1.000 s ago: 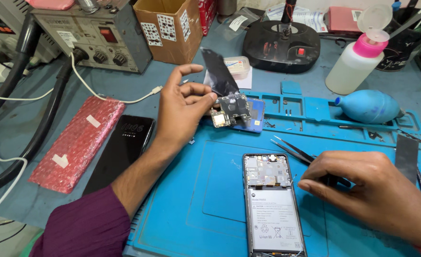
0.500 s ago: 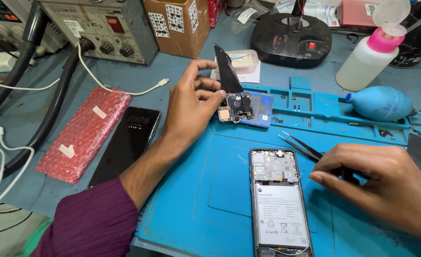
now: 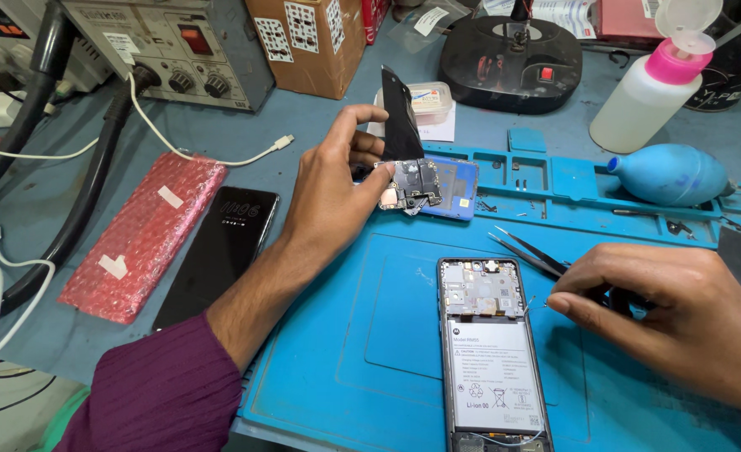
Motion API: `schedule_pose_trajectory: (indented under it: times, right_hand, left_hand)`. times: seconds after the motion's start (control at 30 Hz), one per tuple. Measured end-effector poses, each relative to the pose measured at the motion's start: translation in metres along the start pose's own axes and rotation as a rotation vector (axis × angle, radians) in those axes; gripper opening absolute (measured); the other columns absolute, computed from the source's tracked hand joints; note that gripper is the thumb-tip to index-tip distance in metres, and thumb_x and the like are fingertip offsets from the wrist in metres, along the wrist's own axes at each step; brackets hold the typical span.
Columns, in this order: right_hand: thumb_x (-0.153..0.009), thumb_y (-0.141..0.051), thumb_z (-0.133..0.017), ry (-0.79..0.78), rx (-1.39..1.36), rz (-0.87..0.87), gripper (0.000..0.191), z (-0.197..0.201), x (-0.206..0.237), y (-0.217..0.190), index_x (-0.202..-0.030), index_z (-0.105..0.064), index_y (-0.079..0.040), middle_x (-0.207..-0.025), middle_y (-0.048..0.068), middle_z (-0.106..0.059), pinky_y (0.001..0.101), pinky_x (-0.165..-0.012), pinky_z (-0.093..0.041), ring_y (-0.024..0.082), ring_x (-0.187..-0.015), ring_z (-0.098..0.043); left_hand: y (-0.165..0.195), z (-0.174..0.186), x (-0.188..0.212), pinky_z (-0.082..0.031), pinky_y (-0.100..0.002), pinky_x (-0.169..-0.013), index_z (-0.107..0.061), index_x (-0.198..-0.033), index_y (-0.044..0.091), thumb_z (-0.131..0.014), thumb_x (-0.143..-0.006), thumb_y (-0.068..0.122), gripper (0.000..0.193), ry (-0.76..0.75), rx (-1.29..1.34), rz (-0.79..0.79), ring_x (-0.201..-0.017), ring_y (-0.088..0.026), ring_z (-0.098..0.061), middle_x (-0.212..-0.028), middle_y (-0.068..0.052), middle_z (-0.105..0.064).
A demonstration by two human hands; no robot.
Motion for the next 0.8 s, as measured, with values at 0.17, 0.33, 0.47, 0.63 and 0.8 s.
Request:
schedule_pose_trajectory:
  times: [0.17,0.33,0.47,0.63,0.8]
  right_hand:
    - [-0.082,-0.026,-0.080,-0.033,0.031,-0.093,0.015,0.001,0.000,-0.001,-0.092,-0.081,-0.015,-0.086,-0.005,-0.076,0.0259,-0.049,-0.054,0.009,-0.066,-0.066]
    - [-0.084,-0.025,-0.078,-0.037,0.040,-0.095,0.017,0.003,-0.002,-0.005,-0.097,-0.082,-0.016,-0.088,-0.006,-0.076,0.0258,-0.047,-0.053,0.009,-0.068,-0.067]
    - [-0.083,-0.021,-0.077,-0.036,0.037,-0.106,0.018,0.004,-0.003,-0.004,-0.100,-0.081,-0.016,-0.090,-0.005,-0.076,0.0267,-0.053,-0.052,0.010,-0.070,-0.067]
    - [-0.084,-0.016,-0.073,-0.041,0.032,-0.100,0.019,0.001,0.002,0.008,-0.102,-0.079,-0.014,-0.093,-0.004,-0.074,0.0262,-0.057,-0.055,0.011,-0.072,-0.064]
    - [-0.090,-0.017,-0.063,-0.008,-0.052,0.070,0.009,0.003,0.012,0.023,-0.091,-0.063,-0.008,-0.088,0.001,-0.061,0.0290,-0.064,-0.051,0.014,-0.077,-0.060]
  left_hand:
    - [-0.003,-0.001,0.000,-0.062,-0.036,-0.085,-0.057,-0.131,0.005,-0.075,-0.088,0.009,0.046,-0.011,-0.054,0.006,-0.098,-0.021,-0.076,-0.102,-0.012,-0.075]
    - [-0.003,-0.001,0.002,-0.051,-0.042,-0.090,-0.060,-0.128,0.008,-0.077,-0.088,0.016,0.045,-0.019,-0.154,0.001,-0.098,-0.022,-0.075,-0.101,-0.010,-0.077]
    - [-0.004,-0.001,0.002,-0.042,-0.043,-0.094,-0.061,-0.127,0.009,-0.077,-0.087,0.021,0.045,-0.013,-0.190,0.006,-0.099,-0.023,-0.075,-0.102,-0.008,-0.077]
    - [-0.003,-0.004,0.003,-0.039,-0.044,-0.095,-0.061,-0.126,0.010,-0.078,-0.086,0.024,0.045,-0.012,-0.208,0.016,-0.102,-0.023,-0.073,-0.104,-0.007,-0.075]
    - [0.000,-0.001,0.005,-0.038,-0.044,-0.094,-0.063,-0.125,0.011,-0.081,-0.085,0.024,0.045,0.060,-0.268,-0.038,-0.104,-0.024,-0.066,-0.112,-0.008,-0.067]
Point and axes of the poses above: each hand's wrist, its own x-axis away from the middle knuckle, its own z-axis out of the back of the hand, y = z × x, the point moved 3 cm from there along -x, towards the middle knuckle
